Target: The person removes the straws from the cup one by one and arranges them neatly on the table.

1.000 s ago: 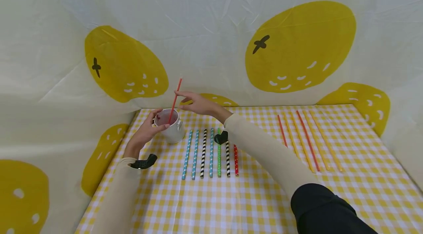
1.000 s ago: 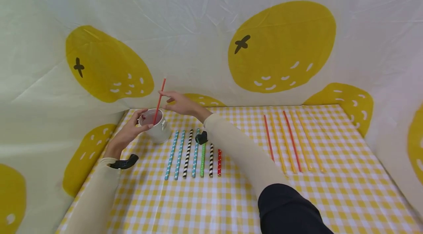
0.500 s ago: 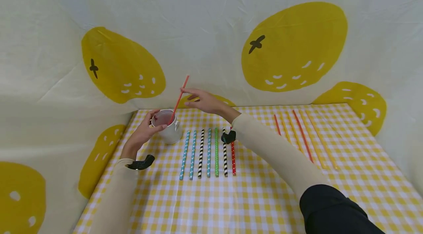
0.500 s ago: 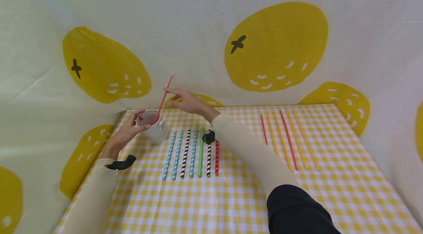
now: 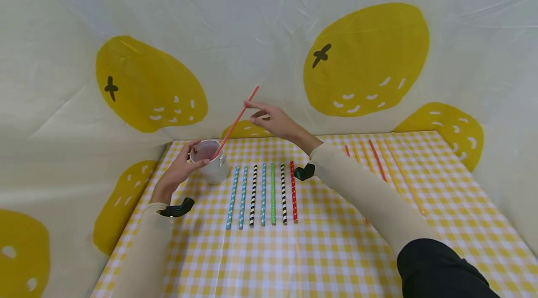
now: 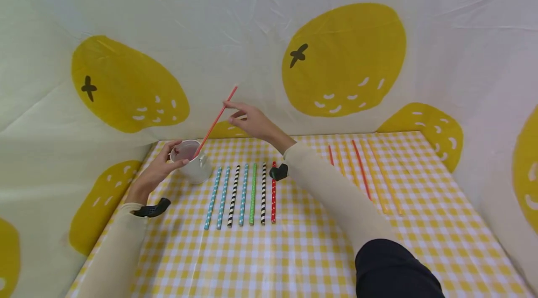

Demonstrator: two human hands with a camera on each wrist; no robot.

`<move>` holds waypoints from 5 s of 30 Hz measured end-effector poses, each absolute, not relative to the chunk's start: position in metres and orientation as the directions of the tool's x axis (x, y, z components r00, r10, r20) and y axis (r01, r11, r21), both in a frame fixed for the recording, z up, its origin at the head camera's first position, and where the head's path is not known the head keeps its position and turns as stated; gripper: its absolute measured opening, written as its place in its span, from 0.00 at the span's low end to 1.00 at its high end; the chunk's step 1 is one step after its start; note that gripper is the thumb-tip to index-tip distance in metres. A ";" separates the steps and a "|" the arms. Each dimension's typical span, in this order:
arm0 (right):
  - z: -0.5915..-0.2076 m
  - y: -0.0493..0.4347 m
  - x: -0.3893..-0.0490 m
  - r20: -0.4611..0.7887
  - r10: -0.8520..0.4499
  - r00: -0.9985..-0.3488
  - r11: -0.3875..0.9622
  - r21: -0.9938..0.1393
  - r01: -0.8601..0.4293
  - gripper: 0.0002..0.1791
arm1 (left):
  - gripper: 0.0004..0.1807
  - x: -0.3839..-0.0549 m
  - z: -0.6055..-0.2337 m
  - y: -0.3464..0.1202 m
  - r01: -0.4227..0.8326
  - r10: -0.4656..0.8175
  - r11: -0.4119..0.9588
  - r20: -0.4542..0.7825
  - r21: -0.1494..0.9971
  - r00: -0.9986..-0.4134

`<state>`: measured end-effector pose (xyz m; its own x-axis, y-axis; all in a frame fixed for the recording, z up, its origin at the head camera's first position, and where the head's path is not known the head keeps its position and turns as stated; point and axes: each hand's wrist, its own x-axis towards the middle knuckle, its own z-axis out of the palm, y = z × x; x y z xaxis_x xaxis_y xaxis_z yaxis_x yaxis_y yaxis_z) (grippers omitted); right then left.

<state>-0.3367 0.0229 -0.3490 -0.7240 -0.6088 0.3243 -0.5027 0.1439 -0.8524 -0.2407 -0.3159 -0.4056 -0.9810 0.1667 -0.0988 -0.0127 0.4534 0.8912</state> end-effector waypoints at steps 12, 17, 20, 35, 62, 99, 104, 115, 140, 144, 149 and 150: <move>-0.326 0.057 -0.320 0.400 -0.492 -0.773 0.113 -0.851 -0.513 0.28 | 0.48 -0.238 -0.404 -0.318 -0.007 0.167 0.443 -0.091 0.896 -0.982; -0.317 0.071 -0.310 0.418 -0.449 -0.790 0.135 -0.842 -0.523 0.24 | 0.49 -0.247 -0.418 -0.326 0.016 0.164 0.458 -0.066 0.889 -0.984; -0.318 0.079 -0.308 0.417 -0.432 -0.799 0.151 -0.840 -0.520 0.21 | 0.49 -0.248 -0.419 -0.326 0.026 0.165 0.462 -0.058 0.887 -0.985; -0.336 0.131 -0.308 0.330 -0.418 -0.846 0.129 -0.900 -0.415 0.17 | 0.49 -0.245 -0.416 -0.326 0.031 0.165 0.477 -0.055 0.878 -0.985; -0.356 0.239 -0.303 0.121 -0.437 -0.891 0.368 -0.880 -0.300 0.24 | 0.49 -0.246 -0.416 -0.324 0.025 0.167 0.449 -0.056 0.893 -0.984; -0.392 0.394 -0.295 -0.089 -0.376 -0.922 0.667 -0.717 -0.203 0.28 | 0.47 -0.246 -0.418 -0.322 0.041 0.163 0.459 -0.039 0.888 -0.986; -0.405 0.403 -0.294 -0.115 -0.369 -0.922 0.684 -0.705 -0.186 0.27 | 0.47 -0.246 -0.419 -0.322 0.036 0.159 0.456 -0.042 0.889 -0.986; -0.437 0.413 -0.302 -0.217 -0.383 -0.898 0.722 -0.676 -0.145 0.26 | 0.48 -0.249 -0.420 -0.323 0.022 0.161 0.453 -0.058 0.891 -0.985; -0.430 0.406 -0.296 -0.227 -0.421 -0.878 0.748 -0.634 -0.195 0.23 | 0.48 -0.248 -0.418 -0.324 0.007 0.163 0.449 -0.074 0.894 -0.984; -0.427 0.403 -0.297 -0.229 -0.424 -0.876 0.749 -0.633 -0.197 0.23 | 0.49 -0.248 -0.420 -0.327 0.005 0.156 0.451 -0.073 0.892 -0.985; -0.423 0.399 -0.298 -0.230 -0.429 -0.874 0.755 -0.623 -0.206 0.24 | 0.50 -0.244 -0.419 -0.327 0.013 0.159 0.455 -0.067 0.890 -0.985; -0.421 0.397 -0.297 -0.222 -0.427 -0.876 0.762 -0.610 -0.217 0.24 | 0.50 -0.242 -0.419 -0.327 0.015 0.158 0.457 -0.065 0.890 -0.985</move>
<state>-0.2975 0.3974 -0.4212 -0.8764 -0.4272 -0.2222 -0.2167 0.7619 -0.6103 -0.2421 -0.3270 -0.4186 -0.9853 0.1580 -0.0647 0.0149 0.4567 0.8895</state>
